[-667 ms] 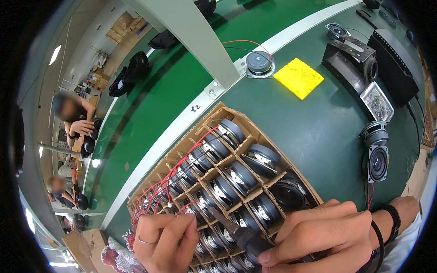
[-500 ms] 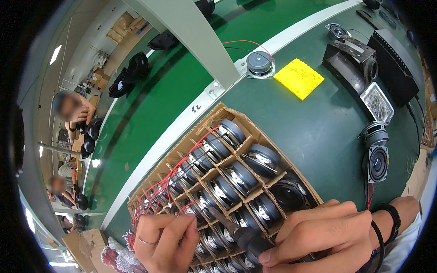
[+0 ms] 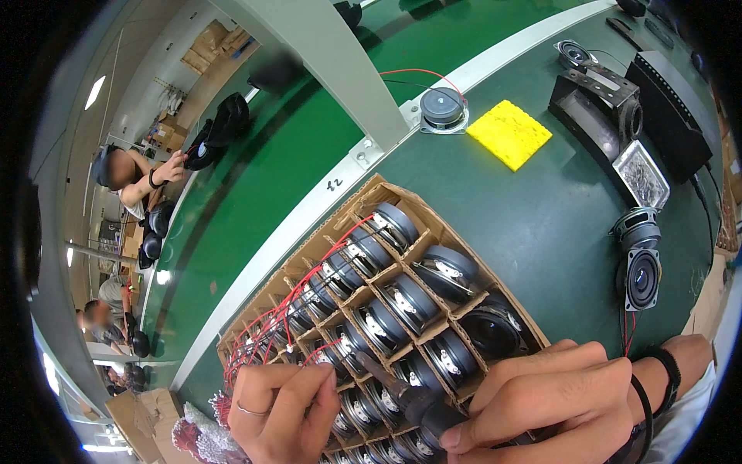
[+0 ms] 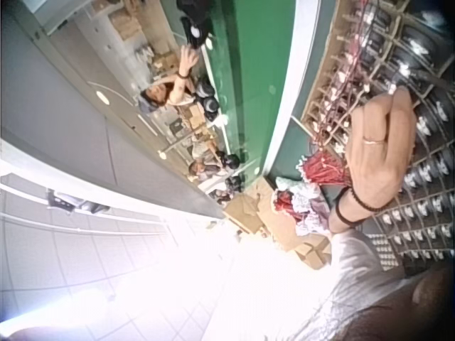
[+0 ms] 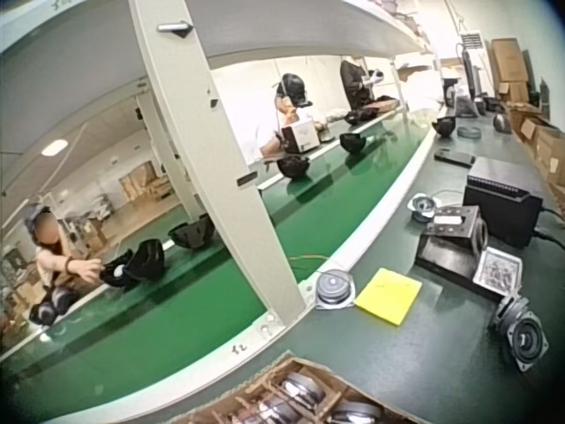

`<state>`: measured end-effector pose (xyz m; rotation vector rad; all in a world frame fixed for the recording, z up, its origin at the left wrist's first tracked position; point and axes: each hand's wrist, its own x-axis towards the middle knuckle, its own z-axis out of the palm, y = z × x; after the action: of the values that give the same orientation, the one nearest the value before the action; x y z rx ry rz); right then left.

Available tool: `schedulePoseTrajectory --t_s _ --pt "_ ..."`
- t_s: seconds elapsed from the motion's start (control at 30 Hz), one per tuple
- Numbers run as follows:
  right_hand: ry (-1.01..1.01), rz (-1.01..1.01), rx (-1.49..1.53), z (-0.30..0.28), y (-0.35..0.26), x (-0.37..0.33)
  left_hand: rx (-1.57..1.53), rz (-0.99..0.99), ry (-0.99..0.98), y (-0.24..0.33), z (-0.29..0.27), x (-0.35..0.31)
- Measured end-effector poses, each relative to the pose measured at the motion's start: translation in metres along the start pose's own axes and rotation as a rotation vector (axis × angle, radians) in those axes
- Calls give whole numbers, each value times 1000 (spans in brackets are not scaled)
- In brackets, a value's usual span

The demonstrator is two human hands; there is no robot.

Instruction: Soldering red wires to the terminals of multiple small speakers in a cardboard tray.

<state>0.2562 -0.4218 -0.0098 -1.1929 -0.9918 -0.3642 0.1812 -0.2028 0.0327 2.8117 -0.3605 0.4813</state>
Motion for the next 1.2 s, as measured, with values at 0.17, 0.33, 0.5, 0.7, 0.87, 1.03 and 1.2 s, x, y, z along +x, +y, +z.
schedulePoseTrajectory --t_s 0.17,0.33,0.5,0.7,0.87,1.03,1.2 --pt "-27 -11 2 -4 1 3 11 2 3 2 -1 1" --pt "-19 -3 -1 -1 2 3 15 -1 8 -1 0 0" --pt "-32 7 -30 -3 -4 4 -11 10 9 0 1 1" --pt "-48 25 -22 -4 -3 4 -3 -6 -2 1 -1 1" --pt "-247 180 -86 -22 -13 -2 15 -14 -1 -6 5 -7" --pt "-78 40 -19 -5 -4 6 -14 -7 -5 0 -1 0" --pt "-212 154 -79 -23 -16 5 -16 1 -8 1 -1 2"
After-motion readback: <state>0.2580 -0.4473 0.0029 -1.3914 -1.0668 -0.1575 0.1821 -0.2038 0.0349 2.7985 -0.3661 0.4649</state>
